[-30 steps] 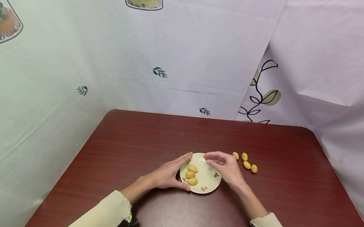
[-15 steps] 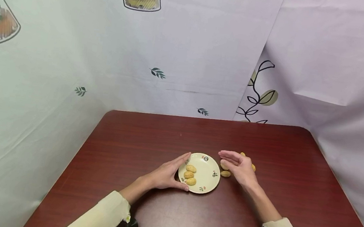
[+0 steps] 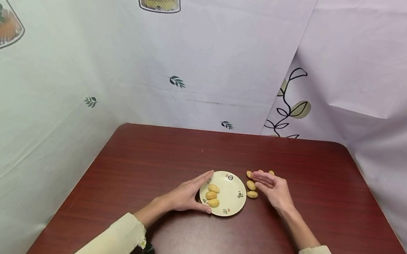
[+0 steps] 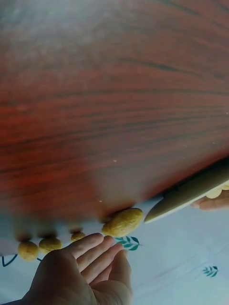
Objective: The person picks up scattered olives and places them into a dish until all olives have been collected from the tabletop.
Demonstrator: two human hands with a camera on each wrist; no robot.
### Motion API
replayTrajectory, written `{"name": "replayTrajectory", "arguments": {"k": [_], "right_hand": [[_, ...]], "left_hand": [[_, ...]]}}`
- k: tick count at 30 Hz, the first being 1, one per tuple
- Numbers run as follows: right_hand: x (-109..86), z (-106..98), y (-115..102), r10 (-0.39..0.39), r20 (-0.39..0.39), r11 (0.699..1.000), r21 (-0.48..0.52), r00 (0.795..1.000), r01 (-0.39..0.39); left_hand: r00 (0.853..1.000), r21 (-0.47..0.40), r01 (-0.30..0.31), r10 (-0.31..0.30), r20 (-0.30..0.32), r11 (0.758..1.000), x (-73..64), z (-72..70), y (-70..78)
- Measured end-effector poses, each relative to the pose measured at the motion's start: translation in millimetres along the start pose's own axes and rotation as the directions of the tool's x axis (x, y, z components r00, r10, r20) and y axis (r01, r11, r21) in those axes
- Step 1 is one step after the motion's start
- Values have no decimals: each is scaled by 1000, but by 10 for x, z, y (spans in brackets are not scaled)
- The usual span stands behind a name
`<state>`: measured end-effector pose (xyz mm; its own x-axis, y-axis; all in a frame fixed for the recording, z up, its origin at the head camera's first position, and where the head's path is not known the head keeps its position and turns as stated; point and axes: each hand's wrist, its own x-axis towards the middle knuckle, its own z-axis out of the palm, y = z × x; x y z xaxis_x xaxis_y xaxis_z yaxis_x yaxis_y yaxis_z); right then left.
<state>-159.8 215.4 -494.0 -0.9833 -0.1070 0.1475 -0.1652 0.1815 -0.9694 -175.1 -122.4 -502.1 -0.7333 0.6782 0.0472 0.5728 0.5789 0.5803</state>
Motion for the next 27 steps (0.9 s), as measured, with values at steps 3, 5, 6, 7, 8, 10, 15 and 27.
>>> {"name": "replayTrajectory", "arguments": {"k": [3,5,6,7,8,10,15,27], "right_hand": [[1,-6,31,4,9,1000,3,1000,-4],[7,-11,55,3,19,1000,-1,1000,-3],[10,-13,67,2,25,1000,-2,1000,-2],[12,-16,77,0,30,1000,-4,1000,0],[14,-17,86,-2,34,1000,-9,999,3],[19,-19,101,-2,42,1000,-16,999,2],[33,-20,99,-11,59,999,-38,998,13],[41,9,80,7,79,985,-170,997,7]], "left_hand": [[1000,1,1,-1,1,1000,-1,3,-1],[1000,1,0,0,1,1000,1,5,-2],[1000,1,0,0,1,1000,2,6,-3],[1000,1,0,0,1,1000,2,7,-3],[1000,1,0,0,2,1000,3,6,-3],[1000,1,-1,1,3,1000,6,5,-2],[1000,-3,-4,4,1,1000,9,-2,2],[1000,5,-7,7,0,1000,3,-3,2]]}}
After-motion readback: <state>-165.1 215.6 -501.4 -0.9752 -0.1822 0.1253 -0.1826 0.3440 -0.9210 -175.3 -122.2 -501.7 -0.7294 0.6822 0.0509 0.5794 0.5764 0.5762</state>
